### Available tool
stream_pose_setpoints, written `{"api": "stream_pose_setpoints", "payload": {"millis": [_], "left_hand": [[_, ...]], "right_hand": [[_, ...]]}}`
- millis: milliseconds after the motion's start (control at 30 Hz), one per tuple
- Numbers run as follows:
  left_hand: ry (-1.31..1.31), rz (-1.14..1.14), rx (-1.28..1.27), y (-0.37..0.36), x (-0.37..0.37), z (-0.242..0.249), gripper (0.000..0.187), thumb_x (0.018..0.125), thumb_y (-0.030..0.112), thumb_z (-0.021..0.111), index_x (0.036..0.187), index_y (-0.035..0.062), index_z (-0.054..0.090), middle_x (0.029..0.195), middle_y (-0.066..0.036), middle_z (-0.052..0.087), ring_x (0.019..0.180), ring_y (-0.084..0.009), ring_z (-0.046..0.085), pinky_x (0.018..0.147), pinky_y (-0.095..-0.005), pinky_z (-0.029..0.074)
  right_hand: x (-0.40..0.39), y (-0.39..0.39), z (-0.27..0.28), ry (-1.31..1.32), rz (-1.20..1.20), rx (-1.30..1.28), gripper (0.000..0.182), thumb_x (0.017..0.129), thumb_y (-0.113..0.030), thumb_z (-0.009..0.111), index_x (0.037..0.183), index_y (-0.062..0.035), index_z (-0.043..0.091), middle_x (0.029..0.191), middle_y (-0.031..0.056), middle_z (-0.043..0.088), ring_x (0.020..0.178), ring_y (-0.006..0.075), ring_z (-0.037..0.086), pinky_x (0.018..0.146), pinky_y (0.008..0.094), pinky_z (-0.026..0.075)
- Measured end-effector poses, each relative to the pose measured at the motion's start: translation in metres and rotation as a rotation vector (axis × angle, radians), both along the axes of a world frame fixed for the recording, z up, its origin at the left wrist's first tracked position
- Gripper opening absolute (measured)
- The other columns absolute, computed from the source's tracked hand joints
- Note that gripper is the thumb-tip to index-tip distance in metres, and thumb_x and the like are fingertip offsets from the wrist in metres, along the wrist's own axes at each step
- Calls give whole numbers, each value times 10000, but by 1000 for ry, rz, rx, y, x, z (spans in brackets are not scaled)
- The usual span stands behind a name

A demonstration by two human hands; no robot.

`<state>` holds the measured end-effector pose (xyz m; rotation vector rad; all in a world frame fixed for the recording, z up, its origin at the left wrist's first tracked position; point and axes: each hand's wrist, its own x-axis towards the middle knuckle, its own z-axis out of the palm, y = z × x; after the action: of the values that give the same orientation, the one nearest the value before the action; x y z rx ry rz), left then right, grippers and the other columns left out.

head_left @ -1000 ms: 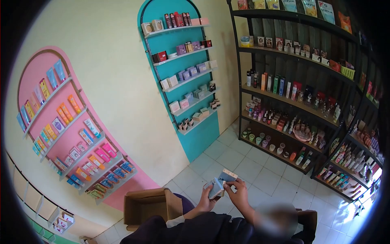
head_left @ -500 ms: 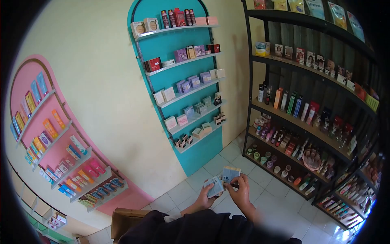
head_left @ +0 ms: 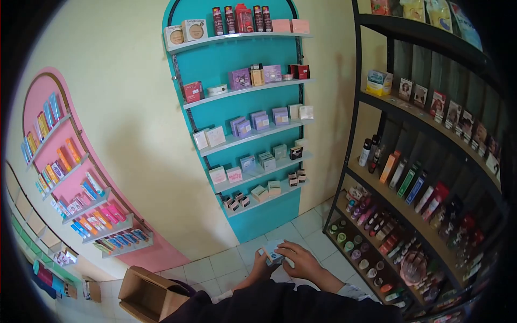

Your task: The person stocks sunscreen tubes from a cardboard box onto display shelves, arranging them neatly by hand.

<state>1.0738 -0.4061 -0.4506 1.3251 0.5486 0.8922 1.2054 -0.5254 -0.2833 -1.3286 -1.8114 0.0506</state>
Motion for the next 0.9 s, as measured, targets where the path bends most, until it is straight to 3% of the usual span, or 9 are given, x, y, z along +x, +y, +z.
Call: {"api": "stream_pose_setpoints", "payload": {"millis": [67,200,400,467,567,667,733,800,900], "left_hand": [[-98,130,-150,-16,16,20,555,775,119,628,1204,156,277,1097,-113,493,940,-265,539,770,-421,468],[-229,346,-582,-34,41,87,489,787,89,599,1163,152,294,1056,-122,479,930,-253,536,702,-381,499],[-137,468,-279,2,58,58,487,810,87,580,1174,158,263,1095,-161,451,925,-292,549,691,-426,527],[-221,490,-394,17,63,64,498,781,72,618,1150,138,290,1061,-140,466,893,-263,550,649,-400,525],[-254,507,-475,37,63,75,494,767,61,633,1131,125,305,1033,-126,475,866,-256,556,612,-396,525],[-265,526,-474,72,63,80,487,769,61,630,1127,119,305,1024,-125,472,847,-266,565,591,-409,528],[-260,539,-472,90,58,87,490,769,61,627,1130,115,301,1023,-127,467,839,-272,570,580,-412,531],[-254,532,-475,108,55,99,497,768,60,624,1138,112,295,1025,-132,460,835,-277,572,570,-410,535],[-269,544,-374,136,45,94,505,768,56,621,1143,113,288,1024,-147,458,827,-278,574,564,-400,539]], "right_hand": [[21,2,10,147,111,-124,371,690,-131,696,1040,-90,579,1024,106,571,976,304,565,839,359,483],[55,35,-9,384,-9,-250,526,695,-266,752,1121,-58,523,1039,124,564,893,236,584,773,320,490],[103,85,-32,787,284,-880,499,760,-279,706,1152,-66,482,1043,87,566,869,172,579,737,297,479],[113,104,-31,1024,286,-964,440,812,-247,653,1172,-76,467,1029,72,574,864,169,583,734,317,486],[136,131,-13,1526,489,-820,367,869,-197,567,1194,-78,445,1022,54,577,843,168,591,729,353,495],[170,172,14,1708,501,-700,417,870,-198,568,1230,-102,382,1089,40,537,877,166,566,695,311,495],[202,208,17,1641,539,-563,408,870,-159,549,1233,-91,375,1055,67,554,870,188,582,672,331,515],[211,227,66,1359,278,-386,450,845,-137,559,1239,-84,349,1061,82,532,860,192,581,648,314,517],[227,258,131,1246,200,-93,522,792,-108,576,1248,-51,330,1102,97,486,876,183,568,675,312,507]]}}
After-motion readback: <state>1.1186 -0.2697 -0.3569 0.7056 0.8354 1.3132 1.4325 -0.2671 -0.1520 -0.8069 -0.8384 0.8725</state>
